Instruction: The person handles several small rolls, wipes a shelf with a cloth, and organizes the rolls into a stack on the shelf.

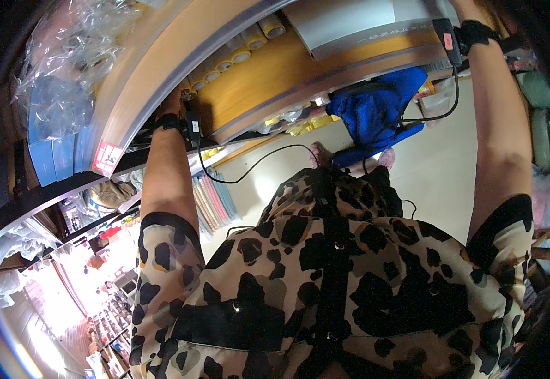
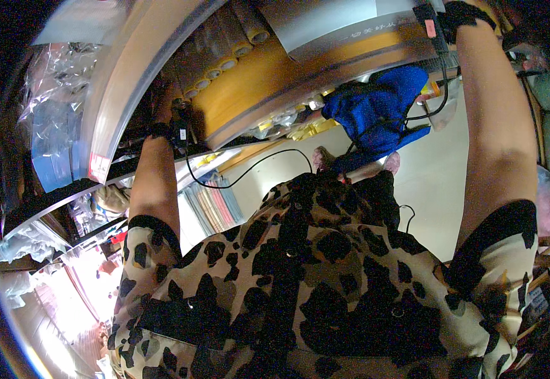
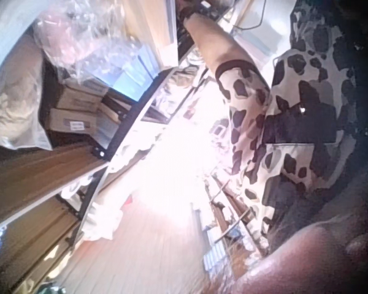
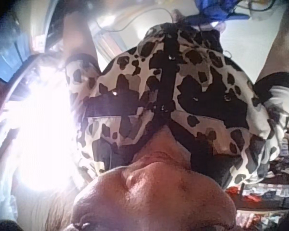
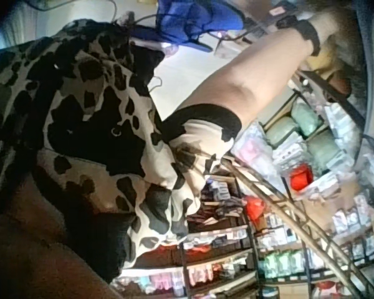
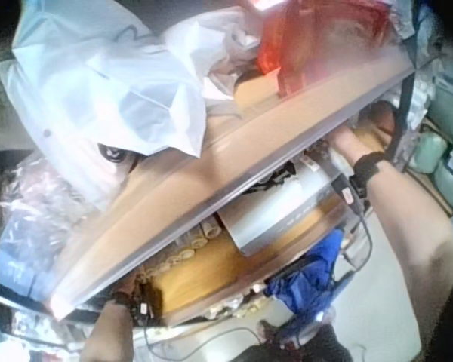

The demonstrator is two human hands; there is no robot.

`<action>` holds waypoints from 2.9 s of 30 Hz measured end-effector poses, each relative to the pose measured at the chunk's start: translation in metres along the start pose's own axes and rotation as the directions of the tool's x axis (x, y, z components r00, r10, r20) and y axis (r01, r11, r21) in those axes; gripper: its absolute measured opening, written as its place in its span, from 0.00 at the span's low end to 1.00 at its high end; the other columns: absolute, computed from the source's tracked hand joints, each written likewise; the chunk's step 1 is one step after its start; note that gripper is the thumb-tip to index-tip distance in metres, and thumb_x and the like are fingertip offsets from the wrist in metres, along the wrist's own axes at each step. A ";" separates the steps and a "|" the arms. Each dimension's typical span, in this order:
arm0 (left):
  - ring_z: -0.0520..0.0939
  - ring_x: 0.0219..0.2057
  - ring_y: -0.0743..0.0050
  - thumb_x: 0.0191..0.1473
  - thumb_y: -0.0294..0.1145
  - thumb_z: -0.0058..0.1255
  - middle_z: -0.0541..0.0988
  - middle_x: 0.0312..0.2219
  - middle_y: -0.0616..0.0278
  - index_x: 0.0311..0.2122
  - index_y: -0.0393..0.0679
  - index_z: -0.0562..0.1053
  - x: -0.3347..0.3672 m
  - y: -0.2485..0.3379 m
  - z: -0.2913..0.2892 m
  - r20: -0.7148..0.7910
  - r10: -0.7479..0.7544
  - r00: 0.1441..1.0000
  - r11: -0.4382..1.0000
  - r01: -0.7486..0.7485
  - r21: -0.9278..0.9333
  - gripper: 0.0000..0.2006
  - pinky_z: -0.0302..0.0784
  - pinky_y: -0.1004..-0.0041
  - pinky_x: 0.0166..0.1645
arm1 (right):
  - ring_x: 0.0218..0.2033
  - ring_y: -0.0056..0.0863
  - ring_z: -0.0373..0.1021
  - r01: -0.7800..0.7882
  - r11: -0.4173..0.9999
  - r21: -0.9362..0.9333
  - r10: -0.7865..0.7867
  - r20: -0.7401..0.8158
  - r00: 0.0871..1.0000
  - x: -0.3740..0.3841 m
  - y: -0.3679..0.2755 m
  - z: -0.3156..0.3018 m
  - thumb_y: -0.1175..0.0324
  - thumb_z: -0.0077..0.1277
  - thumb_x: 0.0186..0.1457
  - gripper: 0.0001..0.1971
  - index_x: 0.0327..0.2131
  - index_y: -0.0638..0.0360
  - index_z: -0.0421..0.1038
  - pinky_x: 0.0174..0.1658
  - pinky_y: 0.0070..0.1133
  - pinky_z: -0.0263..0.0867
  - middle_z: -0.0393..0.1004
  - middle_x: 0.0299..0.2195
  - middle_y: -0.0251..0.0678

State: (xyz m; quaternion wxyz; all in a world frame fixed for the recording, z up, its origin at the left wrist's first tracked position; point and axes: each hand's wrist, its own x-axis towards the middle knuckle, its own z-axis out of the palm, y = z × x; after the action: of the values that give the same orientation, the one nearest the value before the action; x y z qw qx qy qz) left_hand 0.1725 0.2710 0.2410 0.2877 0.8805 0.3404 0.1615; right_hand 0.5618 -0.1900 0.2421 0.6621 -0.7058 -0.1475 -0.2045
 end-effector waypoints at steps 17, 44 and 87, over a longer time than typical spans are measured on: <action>0.60 0.52 0.63 0.50 0.38 0.42 0.62 0.50 0.56 0.51 0.42 0.59 -0.006 -0.008 0.003 -0.002 0.123 0.992 0.961 -0.119 0.250 0.23 0.56 0.68 0.53 | 0.38 0.31 0.65 -0.820 0.461 0.339 0.318 0.800 0.509 -0.213 -0.150 0.090 0.68 0.37 0.55 0.18 0.49 0.62 0.56 0.38 0.28 0.69 0.56 0.48 0.37; 0.71 0.40 0.50 0.39 0.34 0.46 0.72 0.35 0.46 0.36 0.36 0.70 -0.043 -0.016 0.101 -0.370 -0.291 0.882 0.927 0.165 -0.336 0.16 0.68 0.68 0.42 | 0.43 0.46 0.60 0.632 0.773 -0.056 -0.201 0.923 0.328 -0.286 -0.125 0.313 0.67 0.42 0.46 0.16 0.41 0.58 0.64 0.44 0.32 0.57 0.66 0.40 0.49; 0.73 0.25 0.74 0.39 0.29 0.49 0.72 0.26 0.59 0.39 0.36 0.65 -0.101 0.091 0.121 -0.164 -0.287 0.944 0.613 0.049 -0.789 0.18 0.70 0.76 0.29 | 0.46 0.31 0.60 0.164 0.596 -0.786 0.618 0.580 0.531 -0.051 -0.136 0.088 0.47 0.52 0.40 0.34 0.49 0.53 0.56 0.43 0.29 0.59 0.60 0.46 0.39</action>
State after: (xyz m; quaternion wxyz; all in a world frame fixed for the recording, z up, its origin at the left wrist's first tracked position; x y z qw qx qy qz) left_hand 0.2045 0.0986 0.1939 0.6018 0.6029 0.3558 0.3843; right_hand 0.4603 -0.0885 0.3323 0.1697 -0.9370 -0.2267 0.2043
